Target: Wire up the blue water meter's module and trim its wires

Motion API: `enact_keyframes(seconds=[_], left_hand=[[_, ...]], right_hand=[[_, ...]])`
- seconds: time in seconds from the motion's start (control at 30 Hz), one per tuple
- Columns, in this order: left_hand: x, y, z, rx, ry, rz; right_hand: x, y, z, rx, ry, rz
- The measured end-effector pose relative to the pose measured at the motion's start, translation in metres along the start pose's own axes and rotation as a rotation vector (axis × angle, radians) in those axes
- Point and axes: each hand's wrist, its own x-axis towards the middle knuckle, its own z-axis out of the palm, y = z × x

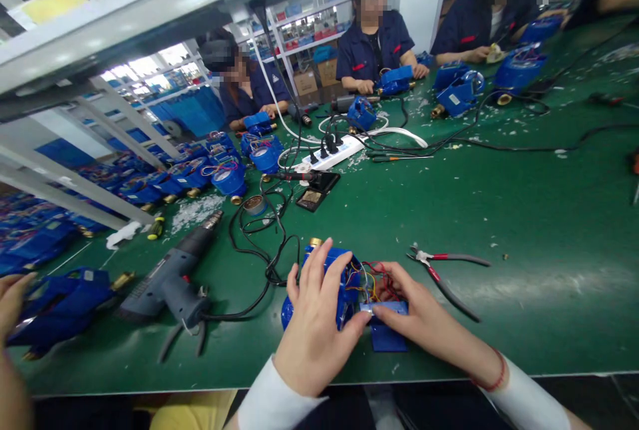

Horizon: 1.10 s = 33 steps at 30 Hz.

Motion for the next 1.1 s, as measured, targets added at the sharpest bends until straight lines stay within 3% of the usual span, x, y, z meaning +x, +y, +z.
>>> enact_keyframes(seconds=[0.1, 0.17, 0.27, 0.47, 0.53, 0.6, 0.67, 0.77, 0.93, 1.1], left_hand=[[-0.027, 0.001, 0.018, 0.089, 0.118, -0.181], [-0.038, -0.002, 0.028, 0.092, 0.136, -0.207], [-0.040, -0.011, 0.030, 0.031, 0.105, -0.132], [-0.017, -0.052, 0.006, -0.131, -0.049, 0.180], [-0.015, -0.060, 0.002, -0.135, -0.040, 0.221], [-0.021, -0.060, 0.003, -0.082, 0.053, 0.209], [-0.036, -0.051, 0.010, -0.041, 0.226, 0.176], [-0.064, -0.029, 0.025, -0.156, 0.433, 0.099], [-0.076, 0.001, 0.043, -0.396, 0.160, -0.053], [-0.067, 0.005, 0.044, -0.573, 0.040, -0.267]], right_hand=[[-0.001, -0.001, -0.001, 0.212, 0.024, 0.097], [-0.004, -0.002, 0.000, 0.362, 0.002, 0.174], [-0.010, -0.002, 0.008, 0.542, -0.031, 0.278], [-0.017, 0.004, 0.031, 0.738, 0.008, 0.371], [-0.018, 0.004, 0.036, 0.765, 0.020, 0.380], [-0.018, 0.004, 0.039, 0.775, 0.045, 0.379], [-0.020, 0.005, 0.041, 0.772, 0.078, 0.371], [-0.024, 0.005, 0.044, 0.747, 0.114, 0.365], [-0.030, 0.005, 0.052, 0.659, 0.119, 0.353], [-0.038, 0.007, 0.040, 0.433, 0.176, 0.228]])
